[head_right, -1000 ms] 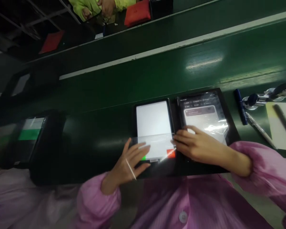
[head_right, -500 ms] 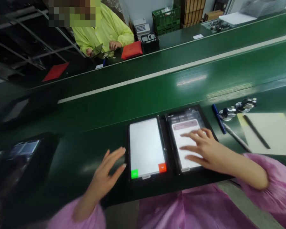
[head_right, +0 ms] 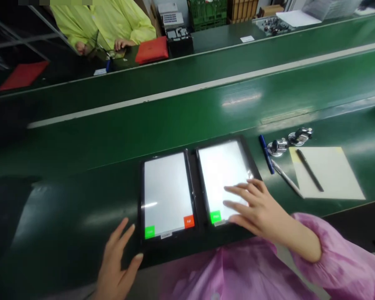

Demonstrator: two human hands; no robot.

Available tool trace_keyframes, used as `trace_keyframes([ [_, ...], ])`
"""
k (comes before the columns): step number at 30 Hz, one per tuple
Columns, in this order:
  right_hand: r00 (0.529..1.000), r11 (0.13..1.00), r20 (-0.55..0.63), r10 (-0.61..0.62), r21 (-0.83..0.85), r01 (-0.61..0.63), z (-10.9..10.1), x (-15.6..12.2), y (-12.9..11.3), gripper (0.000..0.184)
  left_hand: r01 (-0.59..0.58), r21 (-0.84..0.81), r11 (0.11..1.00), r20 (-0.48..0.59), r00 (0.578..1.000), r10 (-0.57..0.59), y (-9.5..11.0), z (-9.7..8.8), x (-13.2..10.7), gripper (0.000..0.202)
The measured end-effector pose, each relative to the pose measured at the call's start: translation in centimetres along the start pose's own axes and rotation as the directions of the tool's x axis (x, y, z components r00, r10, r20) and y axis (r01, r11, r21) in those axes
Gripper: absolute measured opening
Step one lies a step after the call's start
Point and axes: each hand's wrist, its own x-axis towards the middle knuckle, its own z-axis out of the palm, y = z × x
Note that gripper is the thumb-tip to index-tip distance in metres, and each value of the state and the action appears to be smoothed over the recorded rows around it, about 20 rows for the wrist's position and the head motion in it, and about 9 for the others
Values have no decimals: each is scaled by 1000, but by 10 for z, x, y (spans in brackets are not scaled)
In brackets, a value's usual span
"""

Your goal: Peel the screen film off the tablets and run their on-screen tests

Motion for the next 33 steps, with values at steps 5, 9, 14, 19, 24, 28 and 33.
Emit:
trace_keyframes([
  [5,995,998,-89,-36,-59,31,9,-11,-18,40,40,23,999,42,998,-41,5,3,11,51],
  [9,994,996,-93,-60,-77,53,16,-9,-25,41,44,77,996,95,994,-52,11,6,17,50],
  [14,994,992,-94,-60,-117,49,26,-8,-32,42,80,128,989,113,989,-94,17,5,17,49],
  [19,974,1000,-224,-26,6,27,24,-9,-19,30,142,185,972,112,980,-165,21,6,17,52],
  [24,976,1000,-219,-16,-4,16,18,-7,-10,24,127,215,968,115,981,-154,24,6,19,49],
  [28,969,995,-247,20,-92,-44,17,-7,-13,25,61,257,964,83,993,-85,27,4,22,46],
  [33,977,975,-200,68,-193,-108,17,-5,-17,39,-29,92,995,-88,995,37,44,5,34,56],
])
